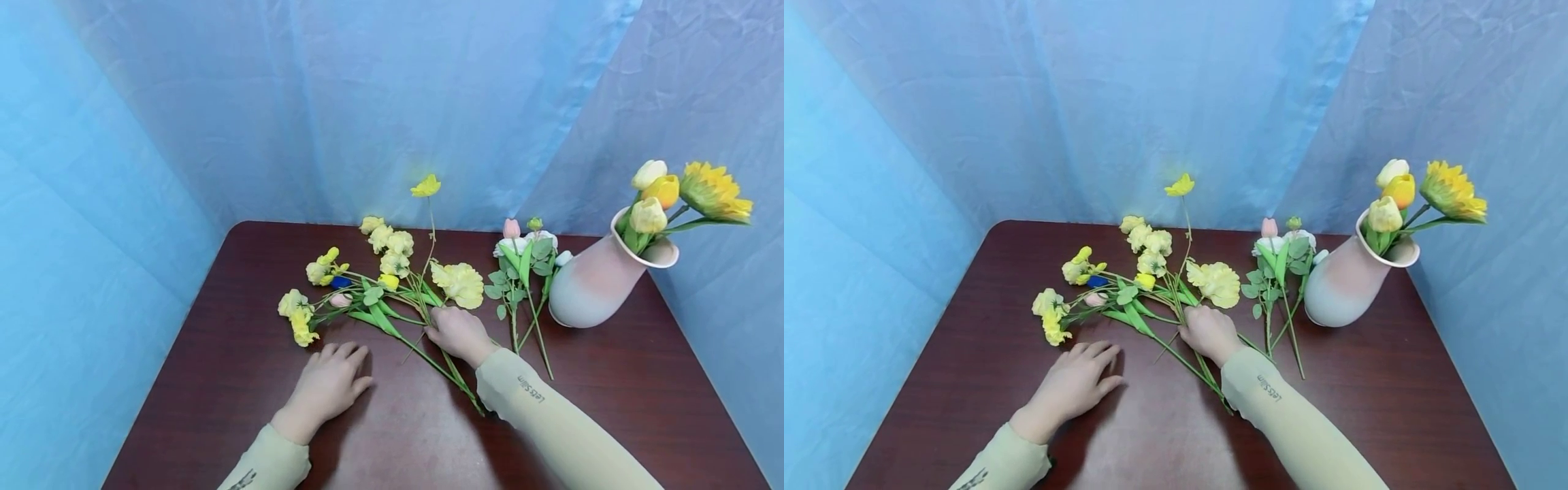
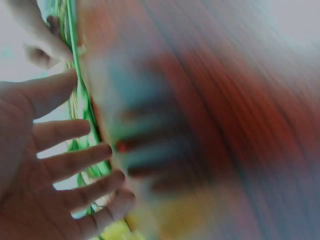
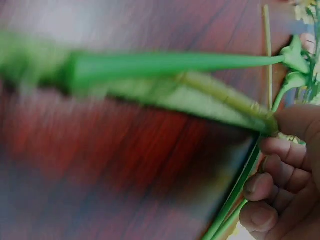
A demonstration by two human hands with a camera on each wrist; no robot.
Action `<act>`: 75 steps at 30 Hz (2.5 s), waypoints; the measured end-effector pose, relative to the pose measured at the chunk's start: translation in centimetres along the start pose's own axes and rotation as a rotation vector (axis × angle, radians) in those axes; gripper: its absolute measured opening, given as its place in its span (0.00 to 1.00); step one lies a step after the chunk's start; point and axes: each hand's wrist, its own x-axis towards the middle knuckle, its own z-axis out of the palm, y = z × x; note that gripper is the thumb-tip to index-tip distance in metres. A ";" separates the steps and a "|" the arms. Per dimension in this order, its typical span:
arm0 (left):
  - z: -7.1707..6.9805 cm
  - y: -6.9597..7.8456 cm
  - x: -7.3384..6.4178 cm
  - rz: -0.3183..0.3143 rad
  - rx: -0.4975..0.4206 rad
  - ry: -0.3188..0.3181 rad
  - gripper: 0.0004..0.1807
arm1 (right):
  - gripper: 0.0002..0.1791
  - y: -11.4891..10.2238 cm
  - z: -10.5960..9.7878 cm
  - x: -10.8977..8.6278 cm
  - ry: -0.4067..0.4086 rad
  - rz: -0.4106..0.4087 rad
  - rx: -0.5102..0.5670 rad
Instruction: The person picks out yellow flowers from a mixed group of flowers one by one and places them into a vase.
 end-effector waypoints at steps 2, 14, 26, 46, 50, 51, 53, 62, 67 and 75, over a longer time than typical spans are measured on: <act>0.1 1.0 0.7 0.071 0.017 0.054 0.26 | 0.19 0.0 0.0 -0.1 0.014 0.026 0.060; 2.2 4.3 5.3 0.131 0.036 0.088 0.13 | 0.13 0.8 -0.5 -0.2 0.058 -0.012 0.241; 2.4 4.7 7.3 -0.009 0.034 -0.078 0.03 | 0.09 0.6 -1.2 -0.3 0.096 -0.078 0.283; -0.3 2.6 9.8 -0.179 -0.207 0.287 0.16 | 0.11 0.0 -1.7 -1.7 0.155 -0.107 0.359; -0.1 2.4 10.5 -0.176 -0.142 0.326 0.08 | 0.11 -0.1 -1.6 -1.8 0.155 -0.118 0.359; -0.1 2.4 10.7 -0.175 -0.111 0.336 0.06 | 0.11 -0.1 -1.5 -1.8 0.153 -0.118 0.361; 0.0 2.3 11.0 -0.179 -0.033 0.349 0.05 | 0.10 -0.2 -1.5 -1.8 0.148 -0.114 0.365; -0.2 1.6 10.9 -0.138 0.138 0.290 0.02 | 0.08 0.0 -1.6 -1.7 0.144 -0.104 0.359; -0.3 0.8 9.6 -0.016 0.245 0.324 0.07 | 0.09 0.4 -1.8 -1.6 0.149 -0.083 0.369; -1.4 -1.7 7.3 0.127 0.342 0.426 0.08 | 0.11 1.4 -2.4 -1.7 0.139 -0.028 0.378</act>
